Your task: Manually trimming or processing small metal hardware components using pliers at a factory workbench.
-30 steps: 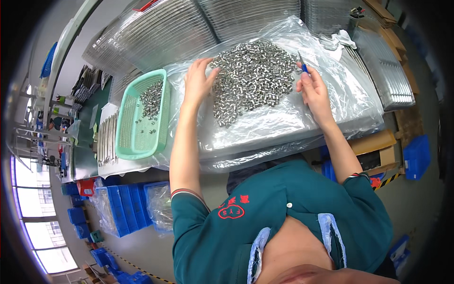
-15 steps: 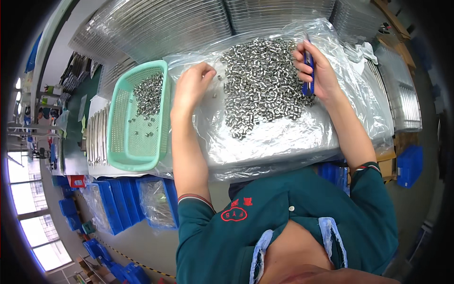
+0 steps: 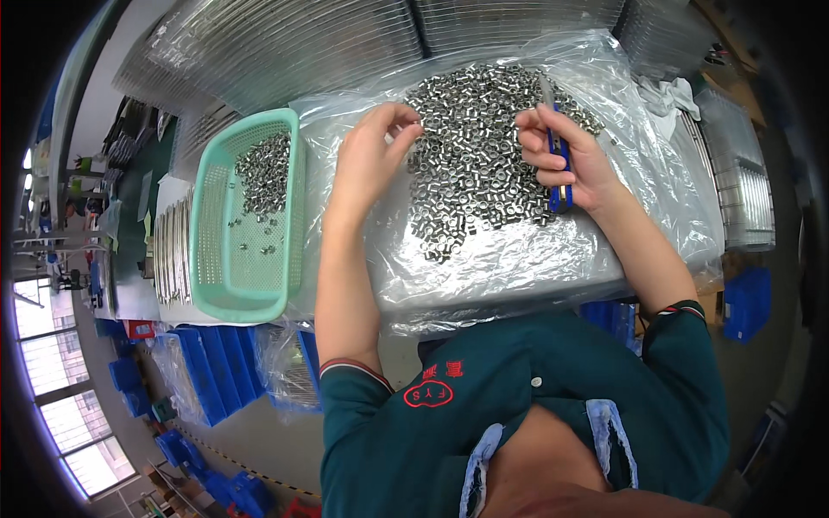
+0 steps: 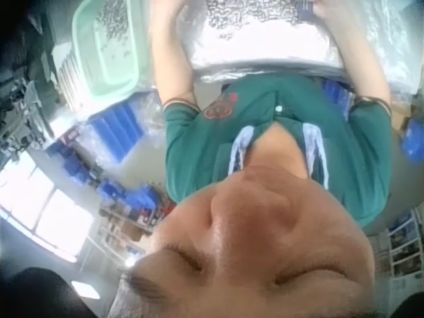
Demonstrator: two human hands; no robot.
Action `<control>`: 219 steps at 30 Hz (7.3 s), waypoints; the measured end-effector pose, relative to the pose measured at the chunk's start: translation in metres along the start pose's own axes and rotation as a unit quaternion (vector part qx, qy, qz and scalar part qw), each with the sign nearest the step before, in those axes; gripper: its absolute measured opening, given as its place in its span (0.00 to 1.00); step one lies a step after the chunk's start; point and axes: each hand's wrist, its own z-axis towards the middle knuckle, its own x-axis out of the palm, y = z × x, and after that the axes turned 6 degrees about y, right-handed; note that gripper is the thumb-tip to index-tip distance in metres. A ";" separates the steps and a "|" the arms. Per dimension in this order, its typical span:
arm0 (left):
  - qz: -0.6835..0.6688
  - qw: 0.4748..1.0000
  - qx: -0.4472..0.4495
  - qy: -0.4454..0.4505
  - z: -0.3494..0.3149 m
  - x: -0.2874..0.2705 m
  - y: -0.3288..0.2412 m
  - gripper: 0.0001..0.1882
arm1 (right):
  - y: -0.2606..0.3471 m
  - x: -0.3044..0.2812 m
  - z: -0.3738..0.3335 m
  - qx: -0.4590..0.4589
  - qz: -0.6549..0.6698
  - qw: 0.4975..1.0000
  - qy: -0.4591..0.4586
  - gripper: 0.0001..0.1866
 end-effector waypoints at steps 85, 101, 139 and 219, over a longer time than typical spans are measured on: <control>0.055 0.975 0.129 -0.173 -0.009 0.054 -0.034 0.08 | -0.007 0.026 -0.009 -0.236 -0.807 0.526 -0.128 0.09; 0.267 0.918 0.212 -0.204 -0.012 0.052 -0.042 0.08 | -0.011 0.026 -0.009 -0.269 -0.856 0.419 -0.140 0.08; 0.015 0.975 0.170 -0.142 -0.012 0.055 -0.041 0.09 | -0.012 0.024 -0.006 -0.065 -0.361 0.919 -0.146 0.11; -0.114 0.976 0.162 -0.089 -0.015 0.064 -0.048 0.10 | -0.011 0.019 -0.007 0.072 -0.116 0.986 -0.095 0.11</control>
